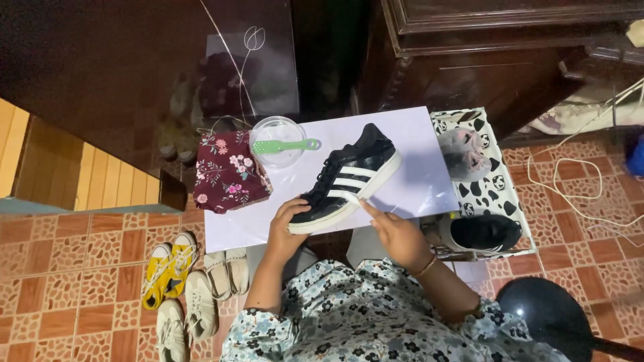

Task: The person scrubs a black sneaker with a yellow toothbrush, repeatedly dipping the brush into a container of water. They clean the sole, sides, and upper parts of the shoe while seated on the floor.

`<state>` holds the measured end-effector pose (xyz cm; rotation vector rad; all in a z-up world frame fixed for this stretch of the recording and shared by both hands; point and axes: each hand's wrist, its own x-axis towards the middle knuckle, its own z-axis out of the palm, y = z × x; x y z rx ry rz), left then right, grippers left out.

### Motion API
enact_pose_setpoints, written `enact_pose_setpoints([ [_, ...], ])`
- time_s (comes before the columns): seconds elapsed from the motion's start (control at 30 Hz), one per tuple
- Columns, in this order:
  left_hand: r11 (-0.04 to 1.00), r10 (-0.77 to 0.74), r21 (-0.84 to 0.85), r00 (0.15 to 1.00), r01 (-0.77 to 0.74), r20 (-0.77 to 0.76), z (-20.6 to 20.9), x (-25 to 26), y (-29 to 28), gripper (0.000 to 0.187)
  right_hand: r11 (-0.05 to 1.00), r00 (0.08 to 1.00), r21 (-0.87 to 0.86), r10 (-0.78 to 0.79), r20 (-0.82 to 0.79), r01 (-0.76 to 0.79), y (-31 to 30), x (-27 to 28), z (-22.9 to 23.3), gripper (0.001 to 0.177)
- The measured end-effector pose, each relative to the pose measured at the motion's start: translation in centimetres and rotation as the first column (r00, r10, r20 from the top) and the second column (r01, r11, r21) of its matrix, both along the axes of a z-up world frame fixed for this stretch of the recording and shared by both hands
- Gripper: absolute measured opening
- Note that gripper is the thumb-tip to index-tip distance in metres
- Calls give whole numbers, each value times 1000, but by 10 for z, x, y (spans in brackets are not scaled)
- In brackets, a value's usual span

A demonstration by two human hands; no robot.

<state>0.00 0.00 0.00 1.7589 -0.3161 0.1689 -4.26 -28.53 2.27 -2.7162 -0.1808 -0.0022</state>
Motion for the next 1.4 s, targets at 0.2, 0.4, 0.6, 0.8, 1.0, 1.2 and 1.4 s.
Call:
enact_pose_setpoints([
  [0.2, 1000, 16, -20, 1000, -16, 24, -14, 5, 2, 37, 966, 982, 185, -186, 23, 179, -57, 56, 3, 54],
  [0.4, 1000, 25, -1, 999, -25, 22, -22, 6, 5, 40, 998, 997, 13, -67, -50, 68, -10, 31, 27, 45],
  [0.6, 999, 39, 11, 999, -39, 22, -18, -6, -4, 35, 976, 979, 94, -192, -61, 198, -56, 67, 7, 52],
  [0.8, 977, 42, 187, 951, -104, 307, -30, -3, -6, 34, 942, 920, 98, -284, -269, 320, -34, 44, 19, 56],
  [1.0, 886, -39, 416, 861, -204, 507, -58, 16, 13, 42, 982, 935, 56, -155, -318, 182, 4, 12, 24, 51],
  [1.2, 838, -85, 527, 921, -141, 381, -23, -5, 17, 46, 900, 904, 283, -216, -369, 331, -18, 25, 19, 55],
  [1.4, 816, -48, 576, 988, -47, 149, 33, -15, 10, 54, 747, 921, 563, -172, -350, 354, -54, 38, -34, 53],
])
